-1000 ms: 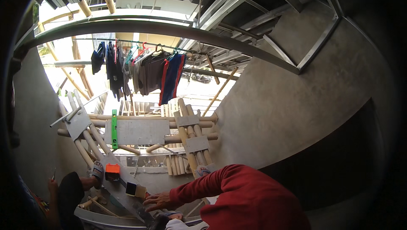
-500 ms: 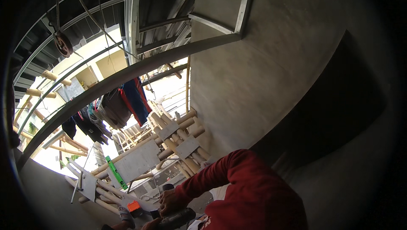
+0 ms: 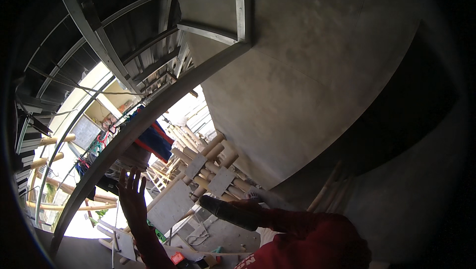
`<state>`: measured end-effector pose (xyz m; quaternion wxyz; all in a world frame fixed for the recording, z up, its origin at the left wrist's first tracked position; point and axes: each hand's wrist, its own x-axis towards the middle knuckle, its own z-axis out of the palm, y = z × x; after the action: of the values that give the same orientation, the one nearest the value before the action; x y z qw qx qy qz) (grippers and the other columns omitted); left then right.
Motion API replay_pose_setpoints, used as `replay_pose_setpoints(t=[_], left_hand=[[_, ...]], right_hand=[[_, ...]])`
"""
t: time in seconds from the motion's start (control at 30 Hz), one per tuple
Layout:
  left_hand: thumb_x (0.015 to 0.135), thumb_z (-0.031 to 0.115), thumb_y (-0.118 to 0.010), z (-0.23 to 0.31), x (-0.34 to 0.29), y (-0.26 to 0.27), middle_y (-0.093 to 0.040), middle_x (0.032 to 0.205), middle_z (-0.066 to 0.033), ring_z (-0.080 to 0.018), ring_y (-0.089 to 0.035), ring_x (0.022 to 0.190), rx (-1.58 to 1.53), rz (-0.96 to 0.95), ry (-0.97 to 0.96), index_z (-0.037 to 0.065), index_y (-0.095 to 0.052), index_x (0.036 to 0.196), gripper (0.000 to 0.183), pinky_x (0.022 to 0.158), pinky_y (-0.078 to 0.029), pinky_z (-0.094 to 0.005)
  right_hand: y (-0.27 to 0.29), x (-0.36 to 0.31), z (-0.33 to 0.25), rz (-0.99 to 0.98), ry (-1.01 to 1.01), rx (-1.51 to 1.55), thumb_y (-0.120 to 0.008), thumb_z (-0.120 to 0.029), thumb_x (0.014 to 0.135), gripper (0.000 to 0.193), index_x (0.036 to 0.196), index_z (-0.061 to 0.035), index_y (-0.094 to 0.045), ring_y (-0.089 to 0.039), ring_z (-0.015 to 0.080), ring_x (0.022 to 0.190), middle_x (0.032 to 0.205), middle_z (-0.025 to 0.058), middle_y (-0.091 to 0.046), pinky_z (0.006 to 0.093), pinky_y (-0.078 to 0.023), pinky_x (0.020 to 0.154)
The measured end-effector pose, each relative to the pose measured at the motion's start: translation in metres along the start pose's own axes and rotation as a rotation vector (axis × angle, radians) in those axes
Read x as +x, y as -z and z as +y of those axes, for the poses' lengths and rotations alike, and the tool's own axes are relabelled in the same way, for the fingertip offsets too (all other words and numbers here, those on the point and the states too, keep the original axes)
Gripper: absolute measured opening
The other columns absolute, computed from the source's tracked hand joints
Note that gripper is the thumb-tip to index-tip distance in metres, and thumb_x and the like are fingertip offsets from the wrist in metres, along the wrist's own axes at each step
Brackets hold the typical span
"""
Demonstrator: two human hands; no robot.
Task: The person uses a cordless drill to fasten metal frame pieces to a ceiling structure. They position the metal bars, align them, and drive screws into the joints while another worker assists by holding the frame.
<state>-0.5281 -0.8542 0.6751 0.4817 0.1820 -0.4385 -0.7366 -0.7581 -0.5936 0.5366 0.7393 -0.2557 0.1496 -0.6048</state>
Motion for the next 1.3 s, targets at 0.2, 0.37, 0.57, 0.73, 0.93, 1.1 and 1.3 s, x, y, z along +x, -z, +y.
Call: replay_pose_setpoints(t=[0.2, 0.37, 0.57, 0.73, 0.93, 1.1, 1.3], left_hand=[[0.104, 0.026, -0.043, -0.047, 0.115, -0.058, -0.044, 0.141, -0.0253, -0.0378, -0.040, 0.137, 0.337, -0.078, -0.102, 0.004, -0.041, 0.139, 0.042, 0.114, -0.030, -0.0552], [0.091, 0.017, -0.066, -0.058, 0.142, -0.100, -0.065, 0.109, -0.0173, -0.0363, -0.064, 0.103, 1.815, 0.341, -0.305, -0.001, -0.065, 0.109, 0.026, 0.090, -0.051, -0.0430], [0.089, 0.008, -0.064, -0.059, 0.153, -0.125, -0.068, 0.103, -0.0180, -0.0338, -0.067, 0.099, 1.727, 0.396, -0.399, -0.003, -0.067, 0.107, 0.021, 0.089, -0.052, -0.0407], [0.089, 0.005, -0.064, -0.063, 0.156, -0.121, -0.069, 0.105, -0.0183, -0.0317, -0.068, 0.098, 1.767, 0.433, -0.418, -0.004, -0.066, 0.107, 0.021, 0.089, -0.053, -0.0394], [0.089, 0.006, -0.067, -0.067, 0.152, -0.108, -0.070, 0.107, -0.0186, -0.0309, -0.068, 0.100, 1.840, 0.428, -0.471, -0.004, -0.066, 0.109, 0.023, 0.090, -0.053, -0.0389], [0.088, 0.013, -0.071, -0.065, 0.154, -0.104, -0.069, 0.110, -0.0210, -0.0341, -0.068, 0.101, 1.836, 0.519, -0.282, -0.006, -0.065, 0.111, 0.031, 0.090, -0.053, -0.0406], [0.092, 0.026, -0.063, -0.058, 0.155, -0.105, -0.067, 0.109, -0.0263, -0.0386, -0.066, 0.101, 2.256, 0.430, -0.216, -0.003, -0.068, 0.104, 0.032, 0.090, -0.052, -0.0464]], right_hand=[[0.016, 0.005, -0.129, 0.424, 0.196, -0.806, -0.040, -0.016, 0.106, 0.053, 0.154, 0.0002, -0.024, -0.026, 0.0166, 0.148, 0.162, 0.0086, -0.024, 0.0299, -0.020, 0.121], [0.055, 0.001, -0.225, 0.797, 0.299, -1.133, -0.069, -0.012, 0.093, 0.026, 0.117, -0.0040, -0.066, -0.064, 0.0125, 0.087, 0.099, 0.0043, -0.068, 0.0268, -0.053, 0.076], [0.079, 0.008, -0.308, 0.754, 0.577, -1.534, -0.072, -0.007, 0.088, 0.026, 0.113, -0.0059, -0.067, -0.067, 0.0150, 0.084, 0.097, 0.0060, -0.071, 0.0286, -0.054, 0.075], [0.089, 0.014, -0.327, 0.885, 0.294, -1.470, -0.075, -0.015, 0.087, 0.030, 0.114, -0.0061, -0.066, -0.067, 0.0236, 0.081, 0.095, 0.0110, -0.070, 0.0330, -0.054, 0.073], [0.106, 0.028, -0.319, 0.940, 0.327, -1.037, -0.074, -0.018, 0.088, 0.024, 0.107, -0.0088, -0.064, -0.062, 0.0152, 0.079, 0.089, 0.0040, -0.066, 0.0320, -0.051, 0.071], [0.112, 0.034, -0.324, 0.661, 0.427, -0.361, -0.077, -0.013, 0.085, 0.036, 0.118, -0.0067, -0.064, -0.065, 0.0160, 0.090, 0.105, 0.0070, -0.069, 0.0332, -0.054, 0.081], [0.097, 0.059, -0.333, 0.208, 0.366, 0.425, -0.064, -0.011, 0.084, 0.058, 0.139, -0.0013, -0.047, -0.065, 0.0251, 0.105, 0.134, 0.0185, -0.058, 0.0378, -0.055, 0.091]])
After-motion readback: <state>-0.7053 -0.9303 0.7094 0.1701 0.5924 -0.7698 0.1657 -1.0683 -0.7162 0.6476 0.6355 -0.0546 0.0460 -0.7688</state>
